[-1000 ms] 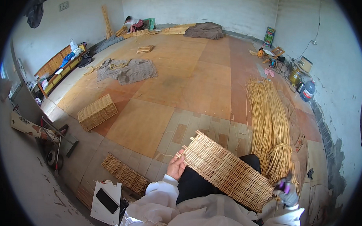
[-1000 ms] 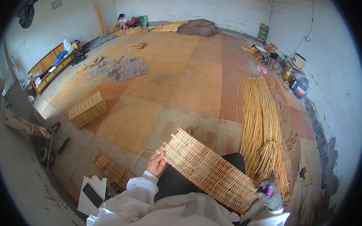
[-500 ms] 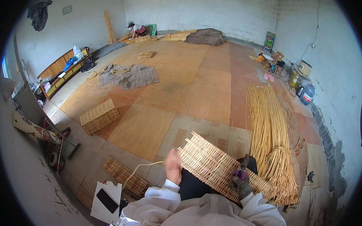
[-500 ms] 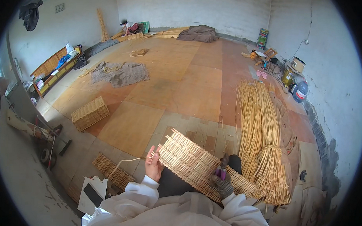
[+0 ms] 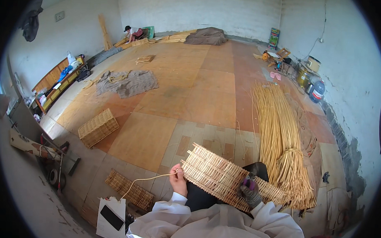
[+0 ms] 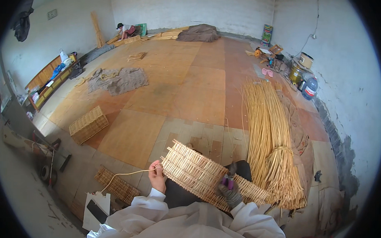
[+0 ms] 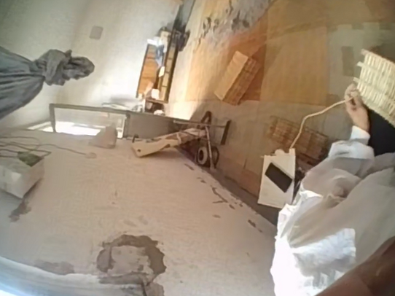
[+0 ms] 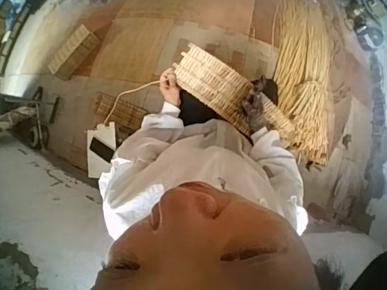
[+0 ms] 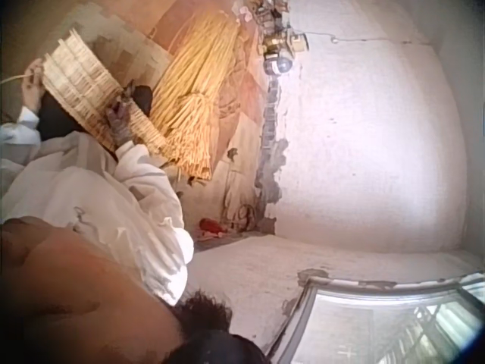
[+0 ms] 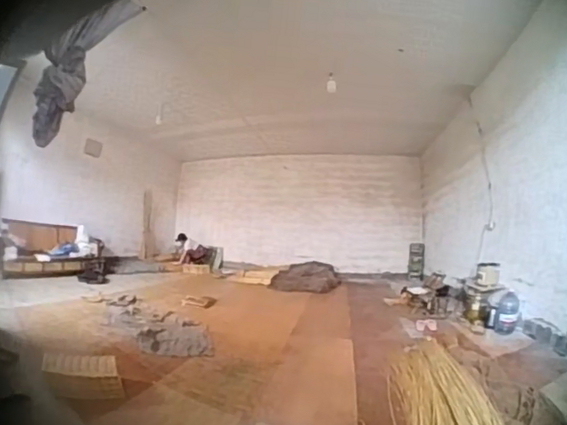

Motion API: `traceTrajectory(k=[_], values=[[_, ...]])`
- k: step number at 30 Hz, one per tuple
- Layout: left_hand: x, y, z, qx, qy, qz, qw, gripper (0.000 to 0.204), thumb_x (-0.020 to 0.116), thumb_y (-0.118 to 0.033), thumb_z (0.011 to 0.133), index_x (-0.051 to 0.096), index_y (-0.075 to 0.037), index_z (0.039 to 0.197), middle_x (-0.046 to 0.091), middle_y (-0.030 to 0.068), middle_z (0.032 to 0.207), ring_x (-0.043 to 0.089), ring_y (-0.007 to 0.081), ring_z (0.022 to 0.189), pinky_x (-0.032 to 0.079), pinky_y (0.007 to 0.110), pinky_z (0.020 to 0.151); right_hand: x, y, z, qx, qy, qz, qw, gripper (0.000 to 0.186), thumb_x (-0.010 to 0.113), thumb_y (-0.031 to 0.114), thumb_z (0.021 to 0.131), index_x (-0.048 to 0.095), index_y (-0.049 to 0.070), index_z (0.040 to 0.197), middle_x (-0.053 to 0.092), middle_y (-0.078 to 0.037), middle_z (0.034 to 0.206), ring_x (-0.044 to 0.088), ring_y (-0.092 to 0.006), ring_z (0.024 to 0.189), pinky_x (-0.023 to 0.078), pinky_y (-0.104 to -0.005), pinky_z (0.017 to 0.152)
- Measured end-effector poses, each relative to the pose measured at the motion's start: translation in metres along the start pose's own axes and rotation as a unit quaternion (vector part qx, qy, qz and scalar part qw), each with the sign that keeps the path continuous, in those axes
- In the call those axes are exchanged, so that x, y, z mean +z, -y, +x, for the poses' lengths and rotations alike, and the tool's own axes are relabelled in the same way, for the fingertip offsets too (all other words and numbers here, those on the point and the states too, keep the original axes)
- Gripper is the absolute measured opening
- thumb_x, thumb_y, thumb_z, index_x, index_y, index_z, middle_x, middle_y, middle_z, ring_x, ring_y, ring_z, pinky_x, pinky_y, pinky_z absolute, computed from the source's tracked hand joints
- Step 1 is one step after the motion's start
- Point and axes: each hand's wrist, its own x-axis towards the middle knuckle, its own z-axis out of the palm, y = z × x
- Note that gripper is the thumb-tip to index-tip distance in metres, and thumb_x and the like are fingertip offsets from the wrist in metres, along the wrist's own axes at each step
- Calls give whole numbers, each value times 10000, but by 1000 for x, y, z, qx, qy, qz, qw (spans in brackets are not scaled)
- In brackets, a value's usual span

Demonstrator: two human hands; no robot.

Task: The person measures a rectangular woven basket with a tape measure, then uses pliers to trim and adjust the edges of the woven material. They handle long bamboo strips, preparing them for further weaving.

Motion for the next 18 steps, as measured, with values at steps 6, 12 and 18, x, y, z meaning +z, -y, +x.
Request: traceTrajectory(k=[6, 12, 18], values=[[-12, 19, 12, -48, 12, -43, 998, 200, 550, -150, 921, 507, -57, 1093, 588, 34, 886, 567, 110, 744, 493, 248, 657, 10, 2, 3, 21, 10, -37, 999, 257, 707, 229, 773, 547, 54, 872, 560, -25, 705, 553, -145, 609, 473, -282, 546], [-27, 24, 12, -36, 77, 4, 996, 176, 530, -165, 934, 521, -36, 1054, 583, 22, 856, 529, 77, 715, 447, 224, 624, 9, 7, 2, 38, 21, -33, 999, 237, 701, 194, 783, 546, 61, 903, 546, -20, 728, 552, -139, 636, 479, -279, 563], [-9, 32, 9, 78, 12, 127, 989, 166, 468, -153, 959, 528, -5, 1003, 579, 41, 882, 524, 103, 787, 442, 243, 732, 11, 3, 4, 22, 17, -52, 998, 256, 705, 185, 779, 546, 58, 934, 551, -19, 744, 552, -138, 634, 479, -273, 568]])
